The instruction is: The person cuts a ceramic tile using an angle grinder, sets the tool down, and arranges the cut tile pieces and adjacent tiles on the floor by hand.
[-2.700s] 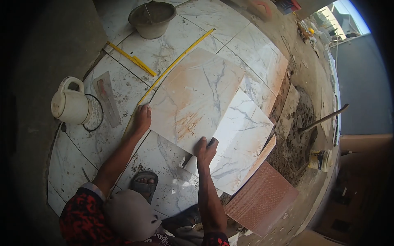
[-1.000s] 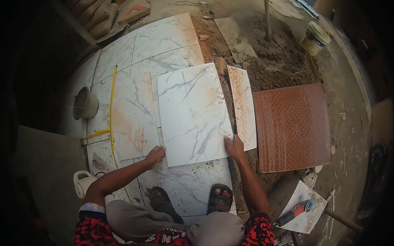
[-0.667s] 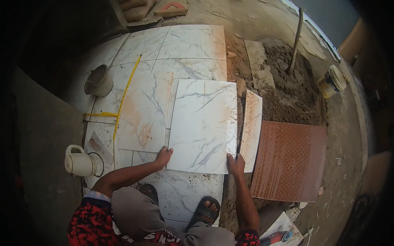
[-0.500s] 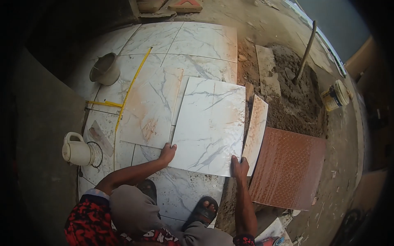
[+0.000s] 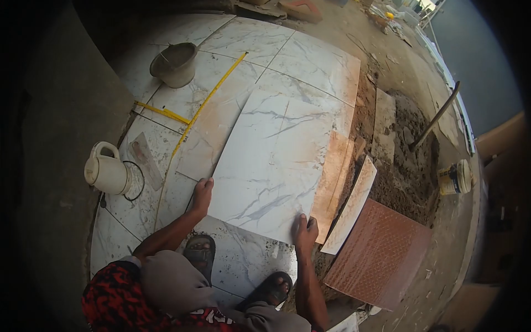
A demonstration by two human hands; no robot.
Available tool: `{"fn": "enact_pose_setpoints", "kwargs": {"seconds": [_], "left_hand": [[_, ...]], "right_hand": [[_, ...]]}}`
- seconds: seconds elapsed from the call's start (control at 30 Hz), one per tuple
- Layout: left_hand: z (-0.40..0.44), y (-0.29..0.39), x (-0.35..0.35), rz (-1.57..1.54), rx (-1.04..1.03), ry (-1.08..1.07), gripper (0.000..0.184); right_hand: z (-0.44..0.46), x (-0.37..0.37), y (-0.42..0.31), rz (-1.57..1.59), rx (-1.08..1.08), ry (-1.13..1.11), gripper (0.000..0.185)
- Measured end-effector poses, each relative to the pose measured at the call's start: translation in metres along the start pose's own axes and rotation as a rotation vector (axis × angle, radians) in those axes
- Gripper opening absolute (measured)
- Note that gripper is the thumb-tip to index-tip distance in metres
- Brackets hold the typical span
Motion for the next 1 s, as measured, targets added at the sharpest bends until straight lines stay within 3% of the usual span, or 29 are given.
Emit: {"fn": "enact_pose_setpoints", "kwargs": {"seconds": [0.1, 0.17, 0.23, 0.37, 0.57, 0.67, 0.8, 1.0], "left_hand": [[0.019, -0.015, 0.051, 0.019, -0.004, 0.084, 0.037], [0.044, -0.06, 0.081, -0.039, 0.022, 0.084, 0.036], [0.043, -0.055, 0.108, 0.096, -0.038, 0.134, 0.035], [0.056, -0.101, 0.149, 0.018, 0.01, 0.092, 0.036], [0.066, -0.111, 0.154, 0.014, 0.035, 0.076, 0.037], [0.075, -0.124, 0.165, 0.002, 0.024, 0.045, 0.037], [0.076, -0.114, 0.171, 0.221, -0.078, 0.015, 0.037], [0.075, -0.096, 0.176, 0.265, 0.135, -0.128, 0.036]], "right_hand": [[0.003, -0.057, -0.026, -0.01, -0.024, -0.103, 0.034], [0.004, -0.093, -0.03, 0.003, 0.038, -0.093, 0.038], [0.002, -0.117, -0.032, -0.04, -0.039, -0.21, 0.04], [0.001, -0.151, -0.018, -0.066, -0.003, -0.332, 0.043], [0.004, -0.169, -0.005, -0.164, -0.017, -0.516, 0.05], [0.002, -0.171, -0.008, -0.306, 0.133, -0.588, 0.048], [-0.004, -0.166, -0.028, -0.257, 0.003, -0.742, 0.055], [-0.028, -0.157, -0.019, -0.173, 0.11, -0.753, 0.066]]}}
Point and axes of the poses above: each hand's wrist, its own z-axis towards the middle knuckle, its own x-axis out of the back of the hand, y = z × x, the point moved 4 cm from there along z, towards the middle knuckle, and after that the axes turned 12 degrees about -y, right-handed, at the moved point
